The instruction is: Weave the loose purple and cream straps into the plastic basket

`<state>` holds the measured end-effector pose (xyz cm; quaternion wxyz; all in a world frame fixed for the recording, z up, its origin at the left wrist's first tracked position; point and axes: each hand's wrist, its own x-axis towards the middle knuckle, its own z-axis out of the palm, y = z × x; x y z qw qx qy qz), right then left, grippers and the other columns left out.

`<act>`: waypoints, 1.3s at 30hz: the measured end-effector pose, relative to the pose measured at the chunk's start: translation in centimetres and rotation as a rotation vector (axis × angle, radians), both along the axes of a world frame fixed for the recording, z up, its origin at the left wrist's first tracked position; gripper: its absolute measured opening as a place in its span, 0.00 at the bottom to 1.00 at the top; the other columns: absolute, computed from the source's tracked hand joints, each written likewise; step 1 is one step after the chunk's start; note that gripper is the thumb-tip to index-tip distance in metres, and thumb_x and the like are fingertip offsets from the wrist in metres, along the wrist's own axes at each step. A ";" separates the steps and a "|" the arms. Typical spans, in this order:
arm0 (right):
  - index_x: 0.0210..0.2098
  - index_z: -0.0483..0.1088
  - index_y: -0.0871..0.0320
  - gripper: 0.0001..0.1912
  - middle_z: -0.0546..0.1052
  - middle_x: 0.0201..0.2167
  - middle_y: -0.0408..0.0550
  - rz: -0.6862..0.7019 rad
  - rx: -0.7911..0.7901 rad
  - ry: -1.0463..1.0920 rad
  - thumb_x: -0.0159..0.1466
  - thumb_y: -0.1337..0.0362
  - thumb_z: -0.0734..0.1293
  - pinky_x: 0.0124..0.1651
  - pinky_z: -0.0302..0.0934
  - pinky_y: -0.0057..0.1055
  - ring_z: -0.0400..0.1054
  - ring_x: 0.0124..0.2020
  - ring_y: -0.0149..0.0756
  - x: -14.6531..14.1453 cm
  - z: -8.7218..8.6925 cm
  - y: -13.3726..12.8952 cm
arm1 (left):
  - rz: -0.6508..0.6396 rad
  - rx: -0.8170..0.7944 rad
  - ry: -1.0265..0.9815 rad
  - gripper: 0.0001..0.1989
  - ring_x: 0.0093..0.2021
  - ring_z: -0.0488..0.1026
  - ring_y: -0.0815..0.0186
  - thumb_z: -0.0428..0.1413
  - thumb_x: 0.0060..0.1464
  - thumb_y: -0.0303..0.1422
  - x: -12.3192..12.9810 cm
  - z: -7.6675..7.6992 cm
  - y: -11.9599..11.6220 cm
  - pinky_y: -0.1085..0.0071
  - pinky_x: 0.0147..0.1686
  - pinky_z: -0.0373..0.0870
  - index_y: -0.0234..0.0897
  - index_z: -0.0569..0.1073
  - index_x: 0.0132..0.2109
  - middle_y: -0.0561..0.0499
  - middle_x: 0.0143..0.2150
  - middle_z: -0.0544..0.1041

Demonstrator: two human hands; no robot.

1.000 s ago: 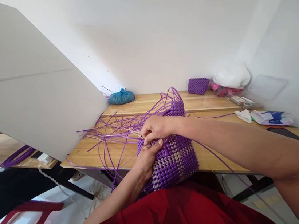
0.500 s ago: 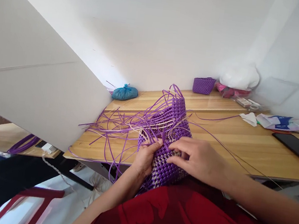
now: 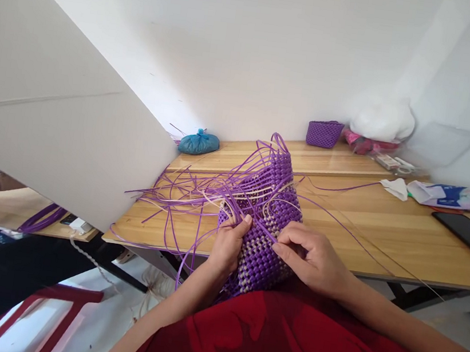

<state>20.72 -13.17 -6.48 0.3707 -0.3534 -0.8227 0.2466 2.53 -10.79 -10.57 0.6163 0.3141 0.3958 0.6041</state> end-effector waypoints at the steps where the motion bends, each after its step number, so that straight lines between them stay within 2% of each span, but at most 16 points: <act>1: 0.29 0.67 0.57 0.11 0.70 0.30 0.46 0.032 -0.045 0.047 0.66 0.60 0.63 0.36 0.58 0.31 0.63 0.31 0.32 -0.1 0.0 -0.1 | 0.006 0.003 0.008 0.13 0.29 0.71 0.67 0.67 0.44 0.39 0.1 0.0 0.0 0.69 0.36 0.66 0.35 0.78 0.34 0.52 0.28 0.77; 4: 0.30 0.67 0.57 0.13 0.70 0.28 0.45 0.068 -0.266 0.142 0.67 0.56 0.62 0.35 0.59 0.30 0.63 0.30 0.32 -0.7 -0.2 -0.6 | 0.037 0.013 0.058 0.13 0.29 0.72 0.66 0.67 0.43 0.40 0.0 -0.1 0.1 0.69 0.37 0.66 0.36 0.79 0.33 0.52 0.29 0.77; 7: 0.28 0.64 0.57 0.16 0.69 0.23 0.42 0.017 -0.552 0.174 0.65 0.52 0.63 0.28 0.57 0.27 0.61 0.23 0.29 -0.7 -0.8 -1.2 | 0.081 0.012 0.078 0.14 0.29 0.72 0.66 0.67 0.42 0.41 -0.1 -0.3 0.0 0.68 0.38 0.67 0.36 0.78 0.32 0.52 0.29 0.78; 9: 0.28 0.64 0.56 0.17 0.69 0.21 0.41 -0.015 -0.662 0.169 0.64 0.51 0.64 0.24 0.55 0.26 0.60 0.20 0.28 -0.4 -1.3 -1.5 | 0.077 0.001 0.075 0.14 0.29 0.72 0.66 0.68 0.42 0.41 -0.2 -0.4 -0.1 0.68 0.38 0.68 0.36 0.78 0.32 0.52 0.29 0.78; 16: 0.30 0.65 0.57 0.17 0.72 0.19 0.42 -0.047 -0.674 0.144 0.65 0.49 0.61 0.20 0.52 0.23 0.60 0.16 0.26 -0.6 -1.4 -1.1 | -0.070 -0.019 -0.023 0.14 0.29 0.72 0.67 0.69 0.42 0.39 0.0 0.4 -0.6 0.70 0.36 0.68 0.34 0.78 0.33 0.50 0.30 0.78; 22: 0.27 0.66 0.57 0.18 0.69 0.14 0.41 -0.059 -0.713 0.018 0.66 0.50 0.60 0.19 0.52 0.24 0.63 0.15 0.29 -0.7 -1.1 -1.2 | 0.047 -0.063 0.009 0.16 0.25 0.70 0.69 0.72 0.34 0.36 0.1 0.1 -0.5 0.71 0.32 0.66 0.33 0.76 0.28 0.52 0.25 0.76; 27: 0.28 0.65 0.56 0.17 0.66 0.11 0.39 -0.089 -0.766 0.004 0.65 0.50 0.60 0.17 0.51 0.24 0.60 0.13 0.30 -0.1 -0.9 -1.8 | -0.028 -0.073 0.010 0.17 0.27 0.72 0.67 0.71 0.35 0.39 0.0 -0.3 -0.6 0.68 0.35 0.68 0.33 0.78 0.31 0.50 0.28 0.77; 31: 0.27 0.66 0.56 0.17 0.67 0.13 0.39 -0.089 -0.699 -0.011 0.66 0.51 0.60 0.19 0.52 0.25 0.60 0.13 0.29 -0.4 -0.8 -1.3 | -0.062 -0.018 0.020 0.16 0.27 0.71 0.68 0.70 0.38 0.39 0.0 -0.2 -0.8 0.69 0.35 0.67 0.34 0.78 0.32 0.51 0.28 0.77; 35: 0.24 0.66 0.57 0.17 0.71 0.18 0.42 -0.077 -0.475 -0.199 0.66 0.56 0.60 0.23 0.52 0.27 0.63 0.18 0.30 -0.5 -0.4 -1.4 | -0.019 -0.007 0.074 0.14 0.25 0.69 0.70 0.71 0.35 0.36 0.0 -0.3 -0.5 0.71 0.31 0.65 0.33 0.77 0.29 0.52 0.25 0.75; 39: 0.22 0.64 0.57 0.20 0.72 0.20 0.44 -0.078 -0.183 -0.425 0.68 0.57 0.58 0.27 0.49 0.29 0.62 0.22 0.31 -0.1 2.1 -1.3 | -0.037 -0.009 0.083 0.14 0.25 0.70 0.70 0.71 0.35 0.35 -0.1 -0.3 0.0 0.71 0.31 0.65 0.34 0.78 0.29 0.52 0.25 0.76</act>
